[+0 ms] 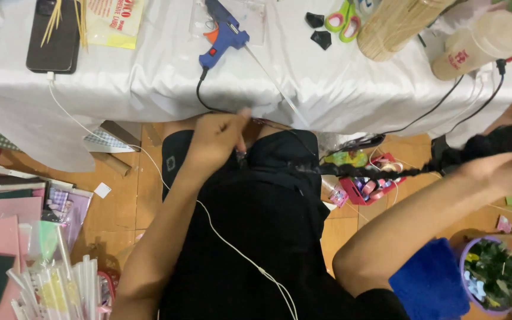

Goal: The person uses a hot glue gun to apply adhesive to small black fabric pieces and presses them together to form a larger assembly. The person repeatedly picks up the glue gun, applies glue, and joins the fabric pieces by hand.

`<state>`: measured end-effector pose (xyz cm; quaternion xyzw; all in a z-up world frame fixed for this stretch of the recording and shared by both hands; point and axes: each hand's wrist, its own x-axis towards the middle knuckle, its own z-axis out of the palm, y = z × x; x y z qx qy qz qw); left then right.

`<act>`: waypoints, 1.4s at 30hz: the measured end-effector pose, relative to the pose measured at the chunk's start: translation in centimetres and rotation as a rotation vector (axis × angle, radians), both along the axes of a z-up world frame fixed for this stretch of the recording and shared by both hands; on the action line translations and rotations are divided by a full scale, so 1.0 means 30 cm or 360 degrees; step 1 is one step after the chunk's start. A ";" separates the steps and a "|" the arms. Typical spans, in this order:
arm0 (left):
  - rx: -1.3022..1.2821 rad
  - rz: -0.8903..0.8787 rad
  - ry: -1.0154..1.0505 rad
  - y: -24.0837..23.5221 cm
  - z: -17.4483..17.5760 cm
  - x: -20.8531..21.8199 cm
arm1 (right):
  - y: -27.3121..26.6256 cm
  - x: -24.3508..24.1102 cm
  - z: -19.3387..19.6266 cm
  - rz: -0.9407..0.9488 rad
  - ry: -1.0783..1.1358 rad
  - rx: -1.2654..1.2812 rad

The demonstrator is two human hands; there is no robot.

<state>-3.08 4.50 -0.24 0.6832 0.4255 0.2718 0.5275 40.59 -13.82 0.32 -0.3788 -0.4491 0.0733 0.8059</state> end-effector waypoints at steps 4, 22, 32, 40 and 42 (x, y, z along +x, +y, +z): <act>0.1175 0.0416 0.0482 0.222 -0.100 0.054 | 0.026 -0.332 0.053 -0.0377 0.0165 -0.0292; 0.1306 0.0659 0.0220 0.395 -0.113 0.070 | 0.248 -0.739 -0.040 0.0184 0.0393 -0.0841; 0.1358 -0.0059 -0.0280 0.016 -0.133 0.053 | 0.294 -0.730 -0.144 0.0023 0.0482 -0.0840; 0.1605 -0.0158 -0.0349 -0.044 -0.073 0.109 | 0.285 -0.713 -0.156 -0.0125 0.0336 -0.0855; 0.1647 -0.0146 -0.0307 -0.048 -0.070 0.112 | 0.285 -0.715 -0.153 -0.0136 0.0338 -0.0850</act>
